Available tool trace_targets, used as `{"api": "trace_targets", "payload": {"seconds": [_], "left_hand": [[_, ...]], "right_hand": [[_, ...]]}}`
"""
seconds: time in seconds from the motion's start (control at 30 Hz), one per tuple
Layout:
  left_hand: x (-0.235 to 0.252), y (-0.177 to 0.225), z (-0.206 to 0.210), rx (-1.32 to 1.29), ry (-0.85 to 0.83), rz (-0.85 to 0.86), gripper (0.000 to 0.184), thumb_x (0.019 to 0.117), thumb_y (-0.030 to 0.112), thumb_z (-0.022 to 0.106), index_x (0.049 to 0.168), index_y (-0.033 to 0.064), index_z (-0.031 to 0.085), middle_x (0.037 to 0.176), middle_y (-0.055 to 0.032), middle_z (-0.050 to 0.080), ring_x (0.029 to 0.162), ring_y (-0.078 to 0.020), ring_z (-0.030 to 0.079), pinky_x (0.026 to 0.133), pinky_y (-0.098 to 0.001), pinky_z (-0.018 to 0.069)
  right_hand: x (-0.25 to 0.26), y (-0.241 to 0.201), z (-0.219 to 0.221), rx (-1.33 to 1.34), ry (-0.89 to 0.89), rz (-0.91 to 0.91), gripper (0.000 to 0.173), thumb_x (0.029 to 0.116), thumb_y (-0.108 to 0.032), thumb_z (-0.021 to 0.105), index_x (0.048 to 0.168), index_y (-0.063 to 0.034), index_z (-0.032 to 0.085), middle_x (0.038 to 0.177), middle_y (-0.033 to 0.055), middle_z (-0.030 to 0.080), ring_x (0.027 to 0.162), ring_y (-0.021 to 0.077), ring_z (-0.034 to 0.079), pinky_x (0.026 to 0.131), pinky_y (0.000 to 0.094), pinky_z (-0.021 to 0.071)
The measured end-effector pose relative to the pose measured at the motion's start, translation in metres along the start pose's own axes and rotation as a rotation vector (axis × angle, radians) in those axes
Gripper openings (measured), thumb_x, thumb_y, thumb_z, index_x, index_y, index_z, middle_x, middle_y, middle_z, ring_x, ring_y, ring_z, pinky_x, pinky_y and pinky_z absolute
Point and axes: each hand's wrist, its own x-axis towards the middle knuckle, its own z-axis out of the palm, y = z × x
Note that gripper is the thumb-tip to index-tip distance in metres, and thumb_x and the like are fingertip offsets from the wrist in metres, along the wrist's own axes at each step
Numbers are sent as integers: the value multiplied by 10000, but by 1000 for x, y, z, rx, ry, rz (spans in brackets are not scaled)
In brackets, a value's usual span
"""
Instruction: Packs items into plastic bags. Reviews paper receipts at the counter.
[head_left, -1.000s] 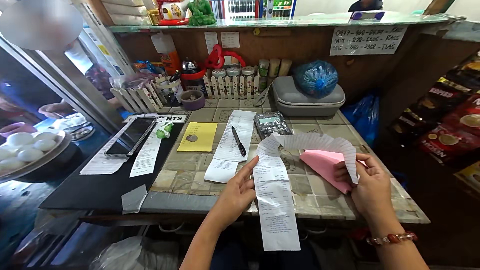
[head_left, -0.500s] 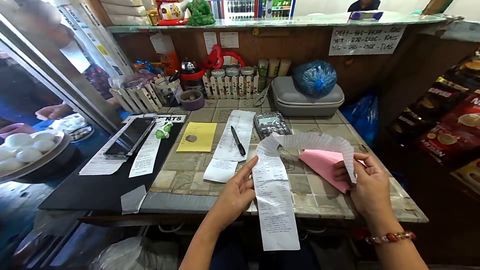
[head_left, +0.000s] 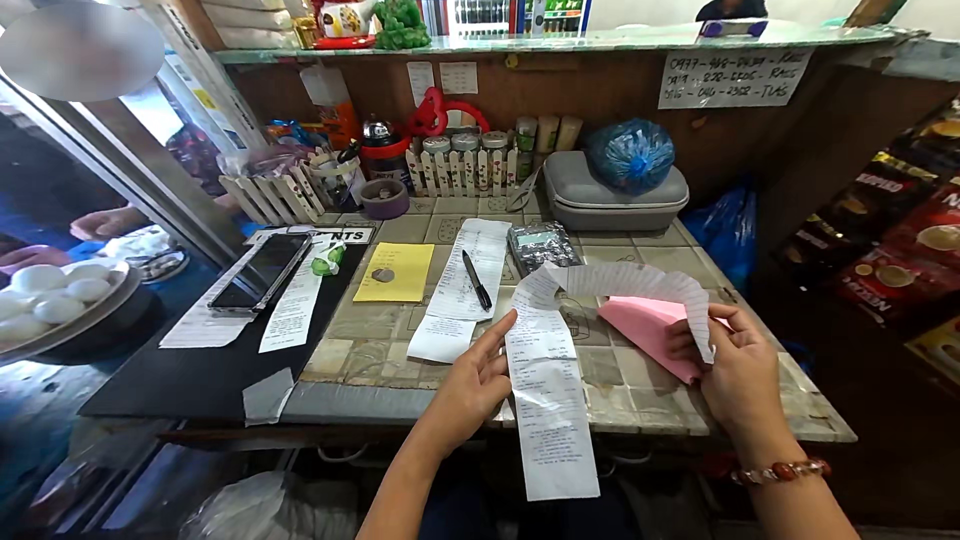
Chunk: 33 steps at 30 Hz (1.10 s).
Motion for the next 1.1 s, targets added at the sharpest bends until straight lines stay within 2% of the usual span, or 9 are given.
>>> {"api": "trace_targets", "payload": {"seconds": [0.3, 0.47, 1.1], "left_hand": [[0, 1, 0, -4, -17, 2, 806, 899, -45, 525, 1624, 235, 309, 1448, -100, 593, 1192, -226, 667, 995, -388, 566], [1, 0, 0, -8, -18, 6, 806, 894, -40, 527, 1621, 237, 315, 1447, -101, 593, 1161, -228, 680, 966, -390, 579], [1, 0, -1, -22, -13, -1, 815, 882, -49, 522, 1621, 229, 319, 1456, -107, 585, 1181, -231, 672, 988, -391, 570]], "right_hand": [[0, 0, 0, -15, 0, -19, 212, 1058, -131, 471, 1213, -101, 613, 822, 35, 715, 586, 116, 677, 521, 263, 584], [0, -1, 1, 7, 9, 3, 196, 1065, -120, 473, 1198, -96, 614, 802, 30, 712, 583, 115, 679, 523, 268, 590], [1, 1, 0, 10, 7, -4, 201, 1054, -117, 482, 1206, -96, 612, 818, 27, 709, 589, 111, 674, 527, 262, 585]]}}
